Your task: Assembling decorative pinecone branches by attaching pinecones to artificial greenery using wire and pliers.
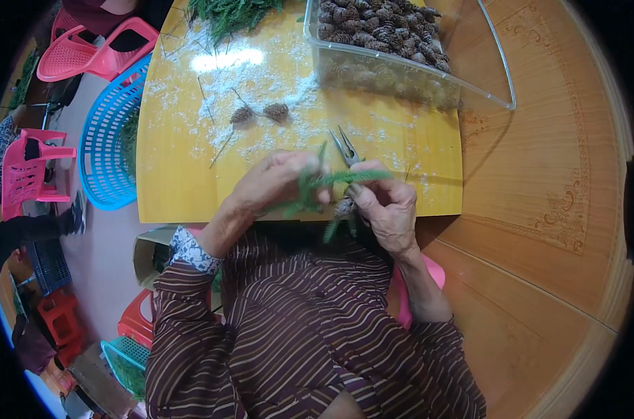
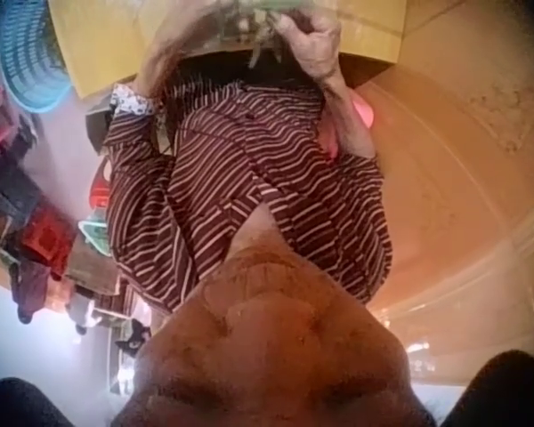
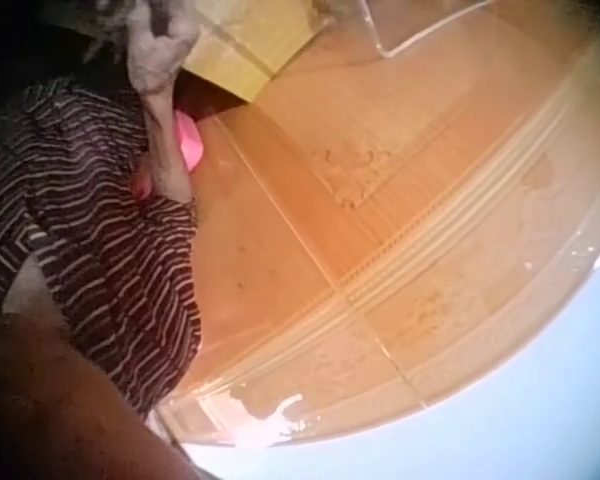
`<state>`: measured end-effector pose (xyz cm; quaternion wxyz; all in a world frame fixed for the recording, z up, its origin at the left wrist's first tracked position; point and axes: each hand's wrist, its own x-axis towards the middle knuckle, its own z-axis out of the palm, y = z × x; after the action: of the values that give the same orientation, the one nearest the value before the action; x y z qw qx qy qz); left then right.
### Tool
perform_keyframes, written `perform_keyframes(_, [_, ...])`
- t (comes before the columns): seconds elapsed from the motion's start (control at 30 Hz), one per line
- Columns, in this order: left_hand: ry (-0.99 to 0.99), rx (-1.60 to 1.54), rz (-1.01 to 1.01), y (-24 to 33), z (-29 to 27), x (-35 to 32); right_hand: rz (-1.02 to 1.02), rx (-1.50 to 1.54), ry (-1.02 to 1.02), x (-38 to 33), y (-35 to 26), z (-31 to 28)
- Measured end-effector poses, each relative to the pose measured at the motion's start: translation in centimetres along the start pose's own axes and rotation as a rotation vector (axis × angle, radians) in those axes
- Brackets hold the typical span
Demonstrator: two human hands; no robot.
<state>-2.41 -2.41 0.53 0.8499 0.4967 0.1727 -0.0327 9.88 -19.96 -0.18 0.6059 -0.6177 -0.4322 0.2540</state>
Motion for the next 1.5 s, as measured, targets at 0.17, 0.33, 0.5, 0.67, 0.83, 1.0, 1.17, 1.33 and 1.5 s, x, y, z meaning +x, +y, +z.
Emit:
perform_keyframes(0.17, [0.018, -0.347, 0.227, -0.9, -0.1, 0.5, 0.411, 0.615, 0.231, -0.2, -1.1, 0.1])
perform_keyframes(0.33, [0.194, 0.171, 0.285, -1.2, 0.2, 0.3, 0.403, 0.794, 0.336, -0.2, -0.5, 0.0])
perform_keyframes(0.5, [0.178, 0.235, 0.328, -1.1, 0.8, 0.4, 0.427, 0.847, 0.35, -0.2, -0.6, -0.1])
perform_keyframes(0.67, [0.088, -0.068, 0.224, -1.2, 1.0, 0.5, 0.451, 0.86, 0.319, -0.1, -1.2, -0.1])
perform_keyframes(0.83, [0.087, -0.155, 0.213, -1.7, 1.1, 0.8, 0.402, 0.844, 0.318, -0.4, -0.6, -0.1])
perform_keyframes(1.0, [0.113, -0.094, 0.274, -1.6, 0.6, 0.8, 0.079, 0.414, 0.49, 0.1, -0.5, 0.0])
perform_keyframes(1.17, [0.088, -0.012, 0.105, -0.5, 0.3, 0.4, 0.014, 0.107, 0.304, 0.3, -1.2, -0.7])
perform_keyframes(1.33, [0.019, -0.029, 0.049, -0.5, 0.3, 0.1, 0.302, 0.247, 0.163, 0.2, -1.1, -0.1])
perform_keyframes(1.5, [-0.14, -0.264, 0.187, -1.1, 0.2, 0.3, 0.402, 0.415, 0.185, -0.2, -0.5, -0.3])
